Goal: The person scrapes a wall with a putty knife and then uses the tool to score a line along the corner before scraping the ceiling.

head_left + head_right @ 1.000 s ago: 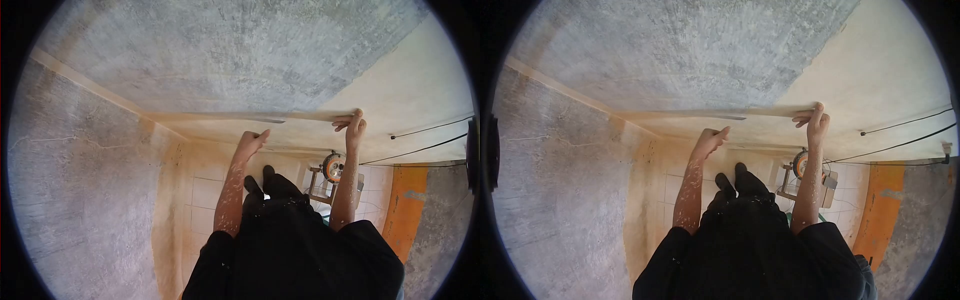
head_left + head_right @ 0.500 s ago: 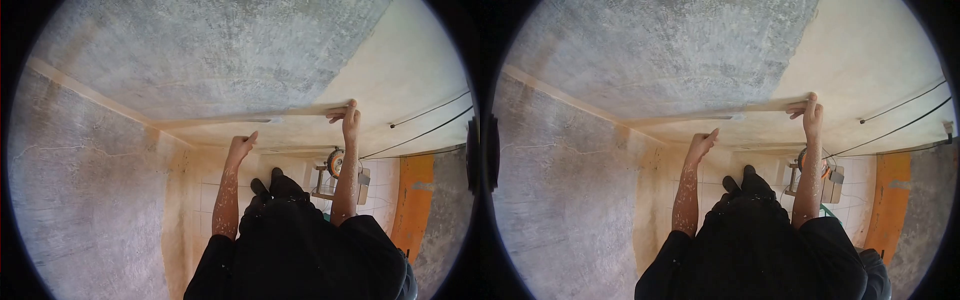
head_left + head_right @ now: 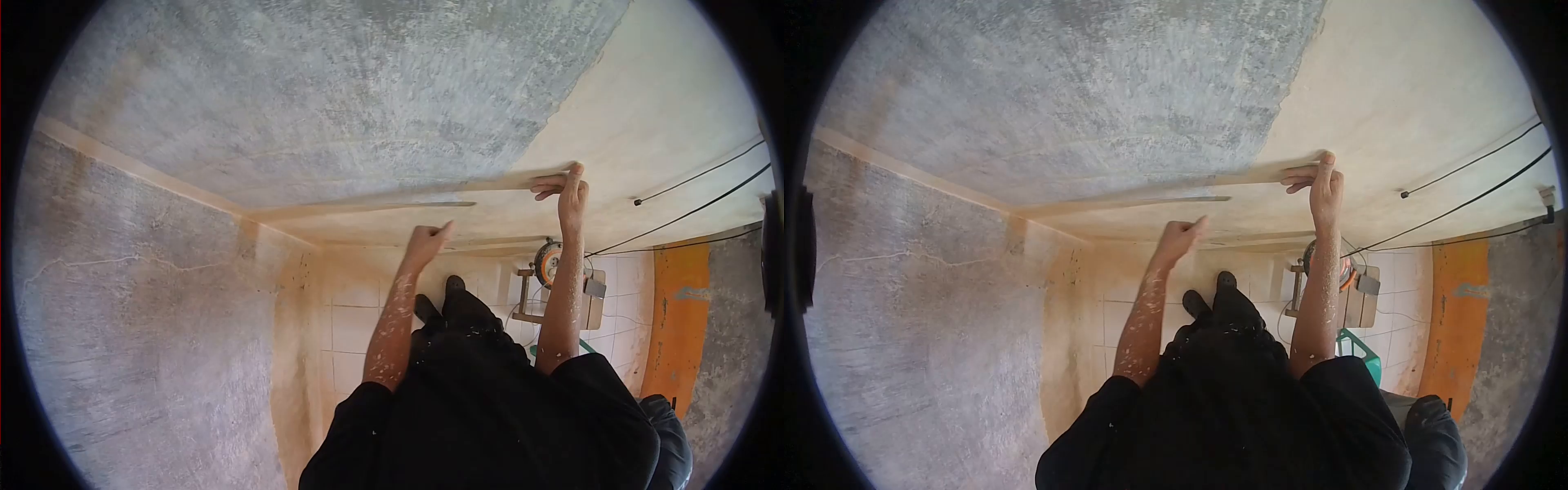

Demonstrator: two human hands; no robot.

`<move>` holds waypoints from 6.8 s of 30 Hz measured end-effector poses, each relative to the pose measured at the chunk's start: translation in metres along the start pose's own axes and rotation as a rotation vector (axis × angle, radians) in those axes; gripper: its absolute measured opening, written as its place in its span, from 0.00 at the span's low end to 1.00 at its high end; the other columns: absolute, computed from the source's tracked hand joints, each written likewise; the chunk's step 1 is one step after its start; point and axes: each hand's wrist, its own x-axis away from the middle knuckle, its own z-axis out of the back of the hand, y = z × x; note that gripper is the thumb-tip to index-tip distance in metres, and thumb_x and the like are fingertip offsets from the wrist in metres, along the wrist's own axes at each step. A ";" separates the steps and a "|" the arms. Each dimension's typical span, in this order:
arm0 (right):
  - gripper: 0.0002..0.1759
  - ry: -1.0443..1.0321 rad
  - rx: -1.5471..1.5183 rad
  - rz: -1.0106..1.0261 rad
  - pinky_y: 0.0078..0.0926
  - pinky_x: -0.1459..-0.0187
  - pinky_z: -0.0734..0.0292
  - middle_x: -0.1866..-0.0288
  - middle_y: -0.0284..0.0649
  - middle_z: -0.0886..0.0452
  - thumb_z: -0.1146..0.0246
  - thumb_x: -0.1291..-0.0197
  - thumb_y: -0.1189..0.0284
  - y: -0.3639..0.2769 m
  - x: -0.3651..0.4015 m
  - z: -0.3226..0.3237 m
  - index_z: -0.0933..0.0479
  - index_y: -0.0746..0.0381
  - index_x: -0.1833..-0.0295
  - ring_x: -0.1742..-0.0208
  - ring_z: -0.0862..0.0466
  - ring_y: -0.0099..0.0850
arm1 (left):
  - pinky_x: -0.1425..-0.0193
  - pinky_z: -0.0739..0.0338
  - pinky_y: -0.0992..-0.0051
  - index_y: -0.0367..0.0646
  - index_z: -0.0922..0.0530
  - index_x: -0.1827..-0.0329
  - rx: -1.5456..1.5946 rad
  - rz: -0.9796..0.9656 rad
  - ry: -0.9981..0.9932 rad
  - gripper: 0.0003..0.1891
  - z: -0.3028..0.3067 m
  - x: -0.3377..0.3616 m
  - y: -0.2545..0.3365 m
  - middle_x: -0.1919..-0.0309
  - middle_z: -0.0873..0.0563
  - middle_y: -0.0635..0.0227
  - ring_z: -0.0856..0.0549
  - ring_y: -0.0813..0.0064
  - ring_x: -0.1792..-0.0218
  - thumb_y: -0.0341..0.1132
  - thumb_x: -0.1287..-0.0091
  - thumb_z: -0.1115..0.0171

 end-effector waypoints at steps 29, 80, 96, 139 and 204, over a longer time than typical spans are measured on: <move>0.43 -0.050 -0.069 0.024 0.22 0.80 0.20 0.80 0.49 0.18 0.62 0.24 0.50 0.009 -0.004 0.014 0.19 0.75 0.75 0.82 0.17 0.32 | 0.82 0.42 0.79 0.36 0.16 0.71 -0.017 0.199 0.094 0.30 0.057 0.034 0.046 0.87 0.30 0.77 0.35 0.86 0.86 0.62 0.37 0.39; 0.43 0.035 -0.070 0.046 0.22 0.83 0.23 0.84 0.46 0.19 0.61 0.24 0.51 0.016 0.002 0.008 0.20 0.74 0.80 0.86 0.20 0.30 | 0.80 0.40 0.79 0.35 0.15 0.70 -0.010 0.244 0.020 0.28 0.036 0.023 0.058 0.86 0.28 0.77 0.33 0.86 0.83 0.58 0.38 0.35; 0.43 -0.012 -0.041 0.039 0.21 0.81 0.22 0.83 0.47 0.19 0.62 0.24 0.51 0.011 0.000 0.009 0.20 0.75 0.78 0.84 0.18 0.31 | 0.74 0.32 0.75 0.33 0.16 0.72 -0.045 0.171 0.124 0.32 0.043 0.030 0.039 0.84 0.25 0.72 0.26 0.81 0.79 0.61 0.40 0.36; 0.44 -0.121 0.005 0.034 0.22 0.80 0.22 0.82 0.46 0.18 0.64 0.24 0.50 0.020 -0.001 0.018 0.19 0.74 0.77 0.83 0.18 0.30 | 0.76 0.38 0.84 0.40 0.23 0.50 0.295 0.218 -0.042 0.20 0.003 0.060 0.034 0.77 0.31 0.80 0.33 0.87 0.78 0.50 0.27 0.47; 0.38 -0.154 -0.011 0.077 0.21 0.79 0.22 0.78 0.46 0.17 0.61 0.23 0.56 0.026 -0.001 0.021 0.19 0.73 0.74 0.80 0.16 0.31 | 0.66 0.22 0.57 0.33 0.17 0.74 -0.145 0.215 0.691 0.15 -0.107 -0.008 -0.024 0.77 0.16 0.46 0.15 0.46 0.69 0.40 0.45 0.36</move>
